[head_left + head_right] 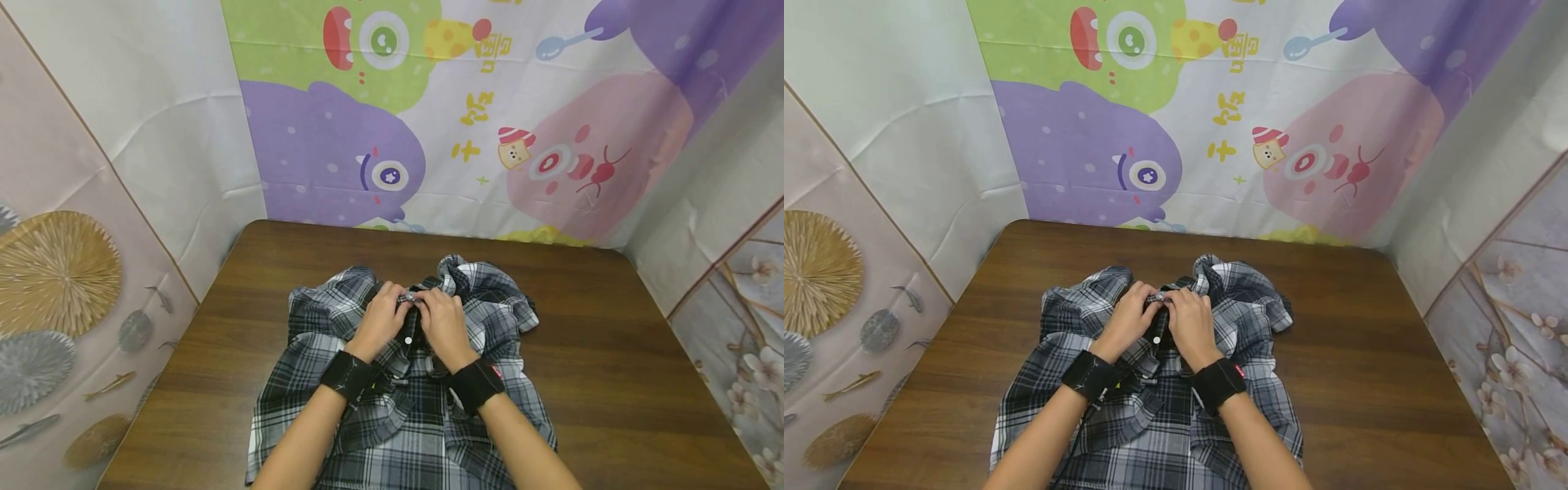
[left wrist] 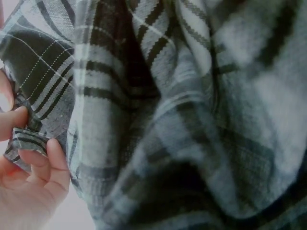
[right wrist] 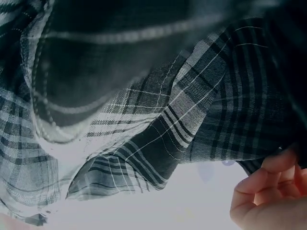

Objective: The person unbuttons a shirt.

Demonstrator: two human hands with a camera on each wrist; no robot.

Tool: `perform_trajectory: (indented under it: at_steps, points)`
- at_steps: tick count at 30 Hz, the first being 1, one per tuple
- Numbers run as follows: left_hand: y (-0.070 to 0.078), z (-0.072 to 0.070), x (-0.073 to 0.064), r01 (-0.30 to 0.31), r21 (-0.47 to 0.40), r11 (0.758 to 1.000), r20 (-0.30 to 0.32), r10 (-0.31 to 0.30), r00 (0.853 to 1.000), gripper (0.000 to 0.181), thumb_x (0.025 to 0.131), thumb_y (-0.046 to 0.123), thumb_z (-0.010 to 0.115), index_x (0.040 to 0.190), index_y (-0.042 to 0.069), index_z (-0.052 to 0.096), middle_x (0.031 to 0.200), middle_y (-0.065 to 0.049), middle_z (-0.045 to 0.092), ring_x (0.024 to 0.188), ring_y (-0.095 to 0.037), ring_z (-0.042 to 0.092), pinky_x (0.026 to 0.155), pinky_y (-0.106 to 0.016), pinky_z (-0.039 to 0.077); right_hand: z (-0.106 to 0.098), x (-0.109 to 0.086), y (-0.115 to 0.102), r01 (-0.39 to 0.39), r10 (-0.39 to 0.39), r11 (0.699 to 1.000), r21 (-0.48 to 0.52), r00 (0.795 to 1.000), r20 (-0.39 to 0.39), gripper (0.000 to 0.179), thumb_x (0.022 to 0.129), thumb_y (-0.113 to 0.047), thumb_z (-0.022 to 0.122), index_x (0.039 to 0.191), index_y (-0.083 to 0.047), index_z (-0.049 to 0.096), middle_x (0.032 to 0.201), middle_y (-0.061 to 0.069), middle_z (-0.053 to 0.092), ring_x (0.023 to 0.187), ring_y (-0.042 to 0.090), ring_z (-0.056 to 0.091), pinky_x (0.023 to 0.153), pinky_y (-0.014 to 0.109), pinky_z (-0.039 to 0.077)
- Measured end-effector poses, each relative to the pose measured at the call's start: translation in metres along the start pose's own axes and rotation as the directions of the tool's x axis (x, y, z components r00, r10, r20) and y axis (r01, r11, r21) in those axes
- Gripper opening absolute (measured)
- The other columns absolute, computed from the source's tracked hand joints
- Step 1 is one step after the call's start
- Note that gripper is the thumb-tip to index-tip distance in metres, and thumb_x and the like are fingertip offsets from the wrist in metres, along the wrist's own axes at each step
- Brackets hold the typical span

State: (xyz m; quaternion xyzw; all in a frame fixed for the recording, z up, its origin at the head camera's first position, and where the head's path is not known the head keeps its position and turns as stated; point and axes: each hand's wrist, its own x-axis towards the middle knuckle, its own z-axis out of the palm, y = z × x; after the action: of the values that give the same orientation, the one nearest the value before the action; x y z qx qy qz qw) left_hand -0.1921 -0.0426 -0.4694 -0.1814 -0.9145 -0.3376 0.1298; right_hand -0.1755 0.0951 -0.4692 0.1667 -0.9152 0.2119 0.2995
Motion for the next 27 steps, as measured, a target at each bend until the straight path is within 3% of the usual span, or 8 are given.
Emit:
perform_trajectory:
  at_steps: [6, 11, 15, 20, 27]
  points:
    - [-0.001, 0.000, -0.001, -0.026, 0.007, 1.000, -0.008, 0.026, 1.000, 0.015, 0.093, 0.018, 0.056, 0.102, 0.006, 0.059, 0.096, -0.007, 0.055, 0.080, -0.024, 0.060, 0.072, -0.037, 0.049, 0.000, 0.003, 0.004, -0.034, 0.033, 0.995, 0.091, 0.999, 0.018, 0.009, 0.086, -0.012, 0.064, 0.093, -0.009, 0.067, 0.085, 0.006, 0.066, 0.079, 0.023, 0.062, 0.063, 0.037, 0.036]
    - [-0.001, 0.000, -0.001, -0.031, -0.002, 1.000, 0.000, 0.031, 1.000, 0.014, 0.094, 0.018, 0.055, 0.101, 0.007, 0.059, 0.095, -0.006, 0.055, 0.080, -0.022, 0.059, 0.072, -0.037, 0.048, 0.001, 0.007, 0.009, -0.080, 0.069, 0.969, 0.234, 0.996, 0.055, 0.008, 0.085, -0.007, 0.063, 0.091, -0.006, 0.068, 0.086, 0.008, 0.067, 0.082, 0.026, 0.064, 0.070, 0.042, 0.044]
    - [0.000, -0.002, 0.000, -0.041, 0.008, 0.999, 0.014, 0.041, 0.999, 0.012, 0.093, 0.017, 0.056, 0.100, 0.007, 0.059, 0.096, -0.005, 0.055, 0.080, -0.022, 0.059, 0.072, -0.037, 0.048, 0.002, 0.009, 0.013, -0.093, 0.070, 0.953, 0.288, 0.993, 0.090, 0.006, 0.084, -0.005, 0.063, 0.089, -0.006, 0.067, 0.087, 0.010, 0.067, 0.084, 0.028, 0.065, 0.075, 0.041, 0.049]
    - [-0.001, -0.003, 0.000, -0.074, 0.022, 0.997, 0.046, 0.073, 0.996, 0.011, 0.092, 0.015, 0.057, 0.098, 0.007, 0.059, 0.095, -0.006, 0.055, 0.080, -0.021, 0.058, 0.073, -0.036, 0.048, 0.000, 0.010, 0.015, -0.082, 0.041, 0.959, 0.272, 0.987, 0.153, 0.006, 0.086, -0.007, 0.061, 0.091, -0.006, 0.064, 0.092, 0.010, 0.067, 0.088, 0.029, 0.065, 0.077, 0.044, 0.047]
    - [-0.001, -0.008, 0.002, -0.086, 0.025, 0.996, 0.141, 0.081, 0.987, 0.007, 0.092, 0.014, 0.057, 0.096, 0.008, 0.058, 0.093, -0.005, 0.054, 0.082, -0.019, 0.057, 0.072, -0.035, 0.047, -0.006, 0.013, 0.015, -0.103, 0.044, 0.981, 0.161, 0.941, 0.335, 0.010, 0.091, -0.013, 0.056, 0.099, -0.014, 0.063, 0.100, 0.006, 0.066, 0.093, 0.025, 0.061, 0.076, 0.043, 0.037]
